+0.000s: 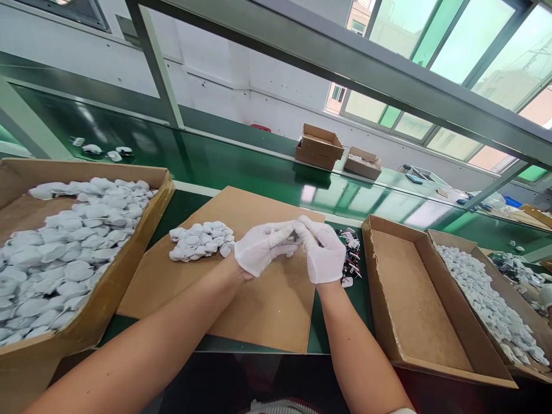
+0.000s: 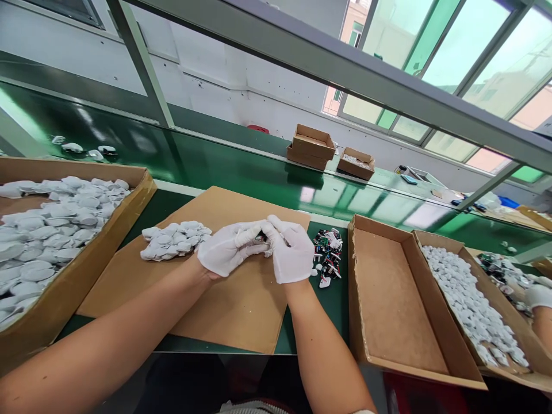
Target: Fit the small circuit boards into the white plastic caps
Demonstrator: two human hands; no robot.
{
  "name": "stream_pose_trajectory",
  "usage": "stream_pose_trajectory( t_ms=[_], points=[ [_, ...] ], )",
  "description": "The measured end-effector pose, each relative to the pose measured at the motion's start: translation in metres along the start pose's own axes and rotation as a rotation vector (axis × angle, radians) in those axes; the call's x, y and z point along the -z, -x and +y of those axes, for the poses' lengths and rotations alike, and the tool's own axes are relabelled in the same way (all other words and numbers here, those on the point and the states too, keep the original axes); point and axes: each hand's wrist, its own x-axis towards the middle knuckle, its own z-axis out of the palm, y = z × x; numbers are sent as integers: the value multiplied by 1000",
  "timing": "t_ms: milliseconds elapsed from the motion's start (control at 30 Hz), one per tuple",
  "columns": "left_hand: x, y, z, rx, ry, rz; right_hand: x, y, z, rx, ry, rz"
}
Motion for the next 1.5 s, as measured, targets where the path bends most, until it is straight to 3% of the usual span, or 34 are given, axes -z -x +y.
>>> stream_pose_trajectory(
  t_ms=[267, 400, 600, 900, 1133, 1200, 1367, 1500],
  points=[
    [-1, -5, -9, -10, 179, 89, -2, 7, 14, 288, 124, 3],
    [-3, -4, -5, -27, 217, 111, -4, 7, 18, 309, 186, -45],
    [1, -3, 2, -64, 241, 155, -5, 9, 13, 417, 235, -260],
    [-7, -3, -3, -91, 342, 244, -17, 7, 11, 399, 338, -327],
    [2, -3, 5, 17, 412, 60, -19, 13, 1, 355, 278, -344],
    [5, -4, 5, 48, 389, 34, -19, 17, 1, 359, 216, -298],
    [0, -5, -1, 56, 283, 77, -20, 20, 6, 271, 285, -41],
    [-6, -1, -3, -22, 188, 128, -18, 14, 11, 240, 278, -30]
  ],
)
